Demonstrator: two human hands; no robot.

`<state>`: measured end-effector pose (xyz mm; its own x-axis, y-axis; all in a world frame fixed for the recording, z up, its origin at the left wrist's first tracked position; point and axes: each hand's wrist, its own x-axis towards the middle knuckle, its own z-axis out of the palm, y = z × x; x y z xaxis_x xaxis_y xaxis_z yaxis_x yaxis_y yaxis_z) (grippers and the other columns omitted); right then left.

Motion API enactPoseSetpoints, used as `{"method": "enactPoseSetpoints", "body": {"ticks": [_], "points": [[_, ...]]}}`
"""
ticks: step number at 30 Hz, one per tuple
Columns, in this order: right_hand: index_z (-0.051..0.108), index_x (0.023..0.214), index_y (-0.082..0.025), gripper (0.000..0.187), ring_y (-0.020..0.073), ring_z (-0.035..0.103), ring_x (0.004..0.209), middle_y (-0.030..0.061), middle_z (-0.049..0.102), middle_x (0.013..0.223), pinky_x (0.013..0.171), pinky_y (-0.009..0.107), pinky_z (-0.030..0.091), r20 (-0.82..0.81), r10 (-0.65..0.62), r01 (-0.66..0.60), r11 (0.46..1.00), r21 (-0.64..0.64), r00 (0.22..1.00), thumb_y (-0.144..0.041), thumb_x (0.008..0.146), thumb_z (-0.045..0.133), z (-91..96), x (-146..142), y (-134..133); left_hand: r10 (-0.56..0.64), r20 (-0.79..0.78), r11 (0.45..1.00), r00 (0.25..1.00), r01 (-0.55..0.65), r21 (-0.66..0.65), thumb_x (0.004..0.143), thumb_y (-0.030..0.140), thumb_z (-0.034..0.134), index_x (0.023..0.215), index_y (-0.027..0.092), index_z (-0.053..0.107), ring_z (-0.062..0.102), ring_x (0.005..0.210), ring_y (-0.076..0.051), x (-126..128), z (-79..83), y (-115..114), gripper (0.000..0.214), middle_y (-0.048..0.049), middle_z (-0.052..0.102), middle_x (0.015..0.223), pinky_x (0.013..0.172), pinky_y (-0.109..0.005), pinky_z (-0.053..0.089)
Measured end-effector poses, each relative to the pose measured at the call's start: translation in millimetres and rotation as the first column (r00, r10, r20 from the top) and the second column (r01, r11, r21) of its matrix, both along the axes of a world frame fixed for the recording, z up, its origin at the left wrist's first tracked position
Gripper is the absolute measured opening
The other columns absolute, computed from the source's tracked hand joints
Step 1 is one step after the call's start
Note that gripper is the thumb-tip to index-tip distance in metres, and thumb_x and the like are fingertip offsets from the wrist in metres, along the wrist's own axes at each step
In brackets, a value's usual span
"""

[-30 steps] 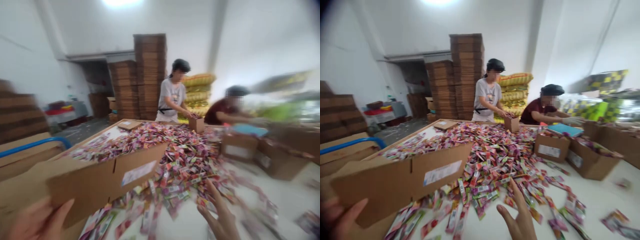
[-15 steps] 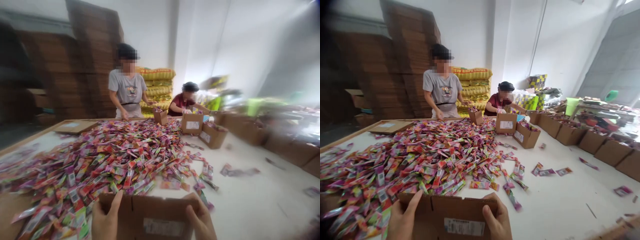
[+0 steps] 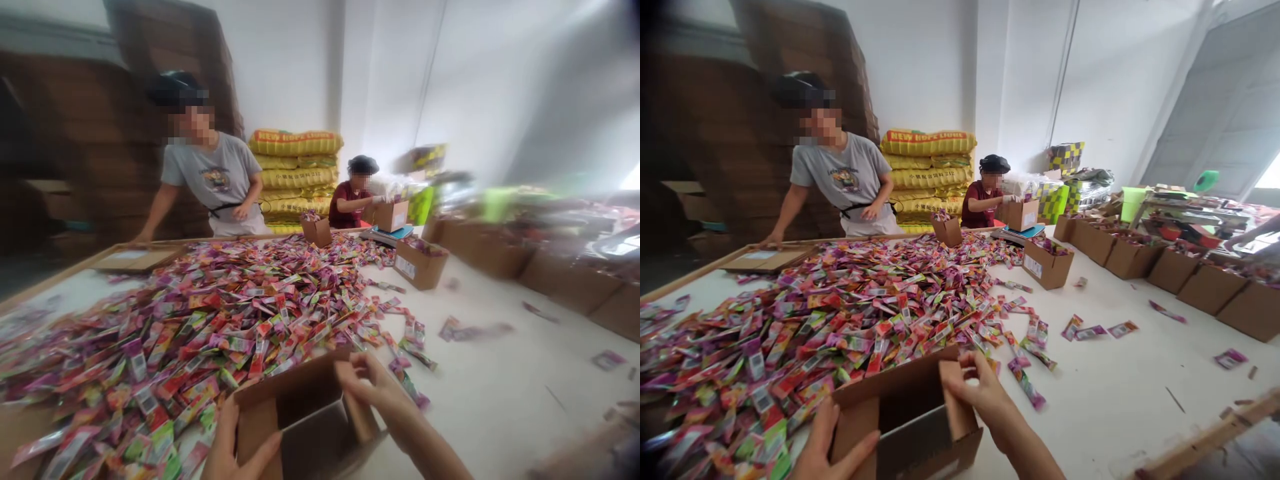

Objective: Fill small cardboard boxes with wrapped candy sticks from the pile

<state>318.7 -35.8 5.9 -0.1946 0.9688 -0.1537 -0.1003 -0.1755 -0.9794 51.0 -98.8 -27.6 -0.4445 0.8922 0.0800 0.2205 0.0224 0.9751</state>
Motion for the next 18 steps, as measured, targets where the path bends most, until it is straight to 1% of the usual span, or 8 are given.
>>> {"method": "enactPoseSetpoints", "body": {"ticks": [2,4,6,8,11,13,15,18], "points": [[0.062,0.129,-0.026,0.071,0.0312,0.061,0.114,0.0081,0.067,0.121,0.091,0.041,0.055,0.109,-0.023,0.012,0.995,0.096,0.994,-0.04,0.065,0.086,-10.7,-6,10,-0.05,0.042,0.998,0.998,0.051,-0.022,0.059,0.058,0.082,0.134,0.022,0.054,0.045,0.142,-0.039,-8,-12.2,9,0.088,-0.0138,0.056,0.147,0.121,-0.055,0.033],[0.064,0.129,-0.027,0.064,0.0329,0.057,0.124,0.0086,0.064,0.131,0.102,0.045,0.05,0.121,-0.042,0.012,0.97,0.243,0.992,-0.04,0.069,0.083,-16.6,-9,15,-0.099,0.078,0.995,0.992,0.096,0.042,0.063,0.057,0.08,0.121,0.023,0.064,0.054,0.134,-0.038,-11,-17.1,13,0.07,-0.012,0.065,0.137,0.119,-0.054,0.037],[0.065,0.13,-0.029,0.057,0.0326,0.053,0.131,0.0086,0.063,0.135,0.111,0.047,0.043,0.094,-0.005,-0.031,0.928,0.37,0.996,-0.052,0.079,0.075,-13.3,-5,11,-0.136,0.072,0.983,0.988,0.125,0.138,0.071,0.053,0.074,0.103,0.024,0.073,0.061,0.125,-0.034,-12,-15.0,11,0.043,-0.0088,0.072,0.125,0.114,-0.048,0.045],[0.056,0.143,-0.031,0.076,0.0337,0.049,0.136,0.01,0.06,0.141,0.118,0.051,0.035,0.148,0.146,-0.197,0.884,0.425,0.978,-0.072,0.08,0.067,-0.2,9,1,-0.157,0.04,0.971,0.987,0.147,0.187,0.077,0.047,0.071,0.088,0.024,0.077,0.064,0.121,-0.031,-13,-10.8,7,0.026,-0.0087,0.074,0.12,0.108,-0.043,0.05],[0.046,0.151,-0.032,0.103,0.0384,0.036,0.147,0.0121,0.048,0.154,0.124,0.058,0.02,0.454,0.31,-0.489,0.796,0.357,0.835,-0.082,0.064,0.072,30.1,35,-15,-0.241,-0.036,0.957,0.97,0.244,0.156,0.078,0.037,0.07,0.084,0.025,0.078,0.066,0.119,-0.031,-17,-9.6,4,0.016,-0.0088,0.075,0.119,0.104,-0.042,0.054],[0.048,0.15,-0.031,0.104,0.0393,0.027,0.151,0.0114,0.04,0.16,0.125,0.059,0.016,0.584,0.393,-0.617,0.748,0.246,0.71,-0.081,0.062,0.073,50.2,45,-20,-0.301,-0.102,0.937,0.948,0.314,0.15,0.08,0.03,0.066,0.089,0.027,0.079,0.065,0.121,-0.029,-21,-10.9,6,0.016,-0.0071,0.074,0.122,0.108,-0.043,0.05],[0.048,0.15,-0.029,0.106,0.0399,0.029,0.15,0.012,0.041,0.159,0.124,0.06,0.019,0.623,0.435,-0.648,0.745,0.156,0.65,-0.082,0.062,0.072,66.8,46,-22,-0.345,-0.171,0.918,0.923,0.37,0.143,0.083,0.027,0.063,0.094,0.029,0.079,0.064,0.123,-0.028,-26,-8.9,8,0.019,-0.0057,0.074,0.124,0.112,-0.045,0.047],[0.064,0.137,-0.026,0.09,0.0398,0.044,0.141,0.0138,0.057,0.146,0.119,0.056,0.036,0.684,0.314,-0.578,0.793,0.193,0.659,-0.075,0.063,0.079,85.4,31,-27,-0.472,-0.23,0.871,0.851,0.491,0.029,0.089,0.035,0.059,0.103,0.031,0.078,0.061,0.128,-0.029,-39,7.4,5,0.023,-0.006,0.07,0.132,0.116,-0.05,0.042]]}}
